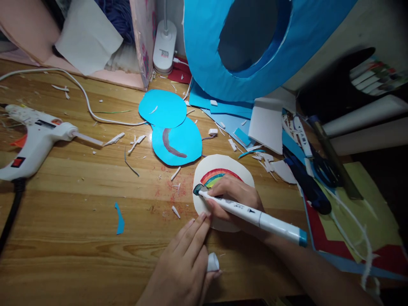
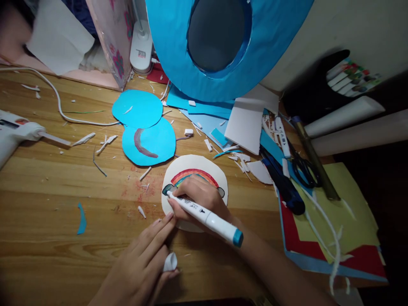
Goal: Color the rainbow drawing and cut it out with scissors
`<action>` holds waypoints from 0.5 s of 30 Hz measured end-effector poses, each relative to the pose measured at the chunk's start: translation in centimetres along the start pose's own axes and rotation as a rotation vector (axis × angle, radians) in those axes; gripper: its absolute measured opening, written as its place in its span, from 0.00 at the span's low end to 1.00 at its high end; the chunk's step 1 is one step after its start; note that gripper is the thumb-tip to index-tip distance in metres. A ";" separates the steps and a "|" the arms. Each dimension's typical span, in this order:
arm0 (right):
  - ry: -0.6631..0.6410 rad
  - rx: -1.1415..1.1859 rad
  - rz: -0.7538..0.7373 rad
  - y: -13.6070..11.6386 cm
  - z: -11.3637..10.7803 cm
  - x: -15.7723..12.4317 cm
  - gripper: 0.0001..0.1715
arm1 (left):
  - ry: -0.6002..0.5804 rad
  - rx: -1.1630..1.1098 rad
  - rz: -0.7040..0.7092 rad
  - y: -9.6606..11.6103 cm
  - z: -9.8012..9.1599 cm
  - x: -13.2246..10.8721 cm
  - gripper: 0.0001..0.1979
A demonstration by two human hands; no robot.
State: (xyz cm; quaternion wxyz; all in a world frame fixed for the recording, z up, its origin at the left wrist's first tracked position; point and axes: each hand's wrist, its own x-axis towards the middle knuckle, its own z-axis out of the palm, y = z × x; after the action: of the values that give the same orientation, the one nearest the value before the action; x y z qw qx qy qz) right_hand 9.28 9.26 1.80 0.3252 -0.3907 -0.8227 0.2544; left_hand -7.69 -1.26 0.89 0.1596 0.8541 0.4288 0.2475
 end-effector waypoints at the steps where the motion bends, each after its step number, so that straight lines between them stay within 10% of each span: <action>1: 0.003 -0.006 -0.003 0.0 0.0 0.0 0.05 | 0.001 -0.001 0.001 0.0 0.0 0.0 0.14; 15: 0.040 -0.004 0.037 0.0 0.2 0.1 0.05 | 0.017 0.017 -0.003 0.1 0.2 0.1 0.17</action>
State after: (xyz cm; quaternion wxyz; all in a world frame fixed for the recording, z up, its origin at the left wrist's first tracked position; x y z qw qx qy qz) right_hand 9.11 9.33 1.68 0.3361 -0.4114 -0.8093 0.2508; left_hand -7.47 -1.19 0.81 0.1493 0.8527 0.4332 0.2508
